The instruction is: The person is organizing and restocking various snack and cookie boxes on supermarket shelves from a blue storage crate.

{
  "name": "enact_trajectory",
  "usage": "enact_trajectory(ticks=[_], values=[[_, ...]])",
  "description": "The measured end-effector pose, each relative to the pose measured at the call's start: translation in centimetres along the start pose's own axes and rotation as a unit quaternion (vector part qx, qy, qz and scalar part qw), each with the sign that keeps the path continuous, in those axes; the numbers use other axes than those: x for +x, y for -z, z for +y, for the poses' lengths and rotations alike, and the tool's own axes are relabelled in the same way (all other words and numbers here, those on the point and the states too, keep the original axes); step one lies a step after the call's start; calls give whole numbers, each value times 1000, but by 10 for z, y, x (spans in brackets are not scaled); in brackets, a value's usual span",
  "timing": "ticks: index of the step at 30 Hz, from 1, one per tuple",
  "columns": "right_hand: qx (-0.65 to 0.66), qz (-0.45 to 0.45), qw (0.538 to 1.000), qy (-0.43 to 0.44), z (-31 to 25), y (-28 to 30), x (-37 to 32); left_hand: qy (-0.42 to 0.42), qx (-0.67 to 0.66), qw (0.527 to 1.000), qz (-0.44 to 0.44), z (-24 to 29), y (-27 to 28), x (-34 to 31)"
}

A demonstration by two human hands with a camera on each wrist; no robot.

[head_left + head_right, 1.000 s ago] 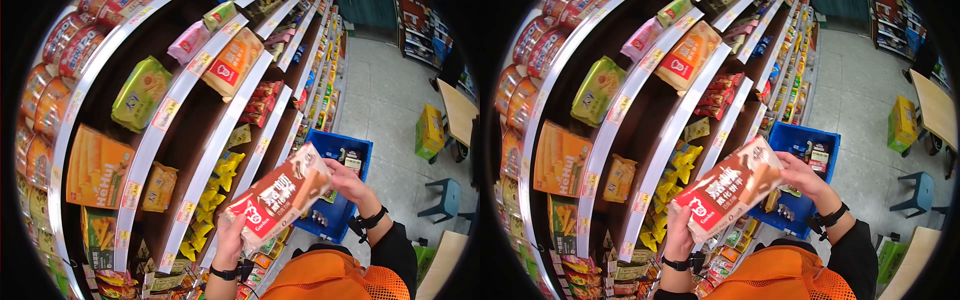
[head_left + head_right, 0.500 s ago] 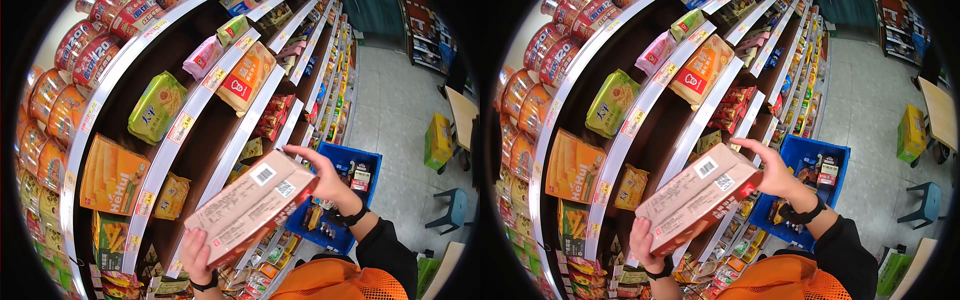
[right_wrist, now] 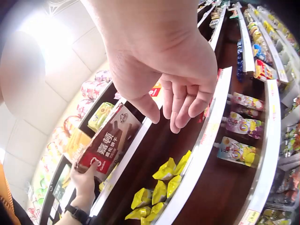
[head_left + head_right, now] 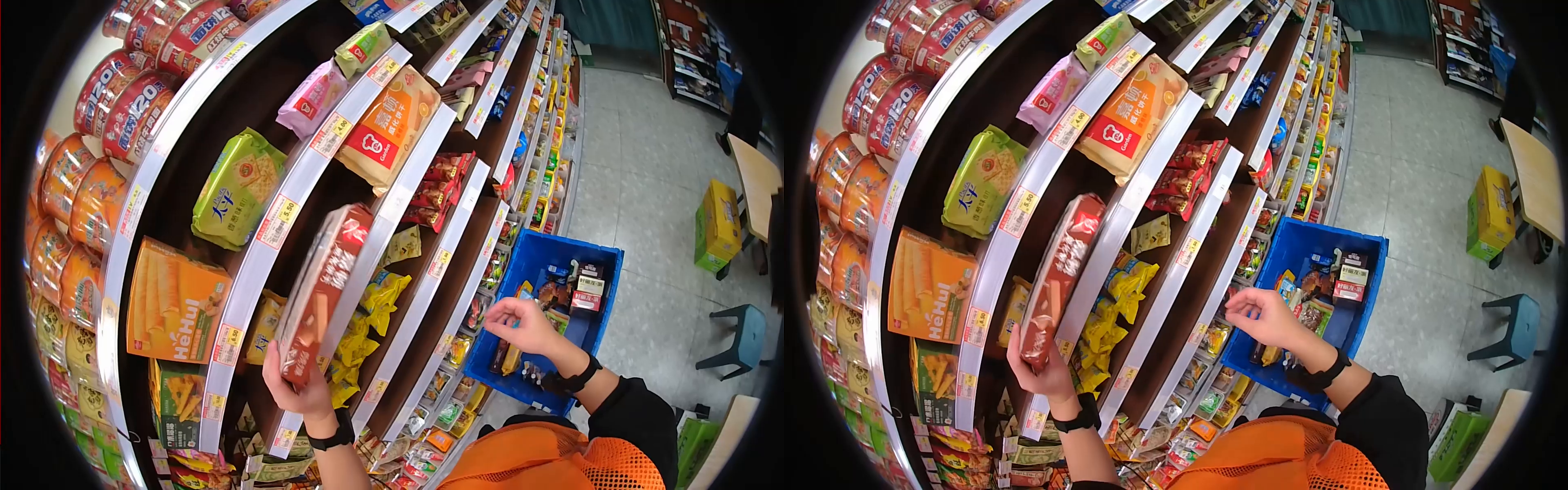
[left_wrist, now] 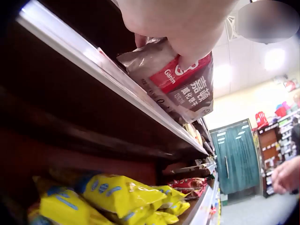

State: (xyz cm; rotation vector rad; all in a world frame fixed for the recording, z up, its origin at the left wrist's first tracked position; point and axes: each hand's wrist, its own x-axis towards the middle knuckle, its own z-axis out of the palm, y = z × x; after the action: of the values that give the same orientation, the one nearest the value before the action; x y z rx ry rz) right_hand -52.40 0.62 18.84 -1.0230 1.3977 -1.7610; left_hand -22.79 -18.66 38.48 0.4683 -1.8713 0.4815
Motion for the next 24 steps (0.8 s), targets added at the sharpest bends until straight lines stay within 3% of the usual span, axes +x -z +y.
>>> enact_trajectory(ticks=[4,6,10,12,13,18,21,22,24], values=[[34,13,996,-75,26,2,-22,84,-25,996,0,10,-25,15],[44,25,996,-80,34,0,-32,67,-21,998,4,11,-33,22],[24,33,995,-94,46,-4,-45,115,-19,993,5,10,-40,28],[11,34,995,-96,48,-6,-47,186,-50,981,-10,7,-42,32],[11,34,995,-95,50,-7,-48,265,-97,959,-20,9,-42,35],[17,25,993,-111,49,-13,-47,307,-154,938,-47,-24,-39,45],[21,19,994,-105,60,-19,-46,396,-259,879,-60,-46,-40,45],[20,16,994,-105,58,-21,-46,397,-258,879,-58,-51,-39,46],[26,-1,993,-117,54,-24,-45,500,-330,797,-75,-57,-38,49]])
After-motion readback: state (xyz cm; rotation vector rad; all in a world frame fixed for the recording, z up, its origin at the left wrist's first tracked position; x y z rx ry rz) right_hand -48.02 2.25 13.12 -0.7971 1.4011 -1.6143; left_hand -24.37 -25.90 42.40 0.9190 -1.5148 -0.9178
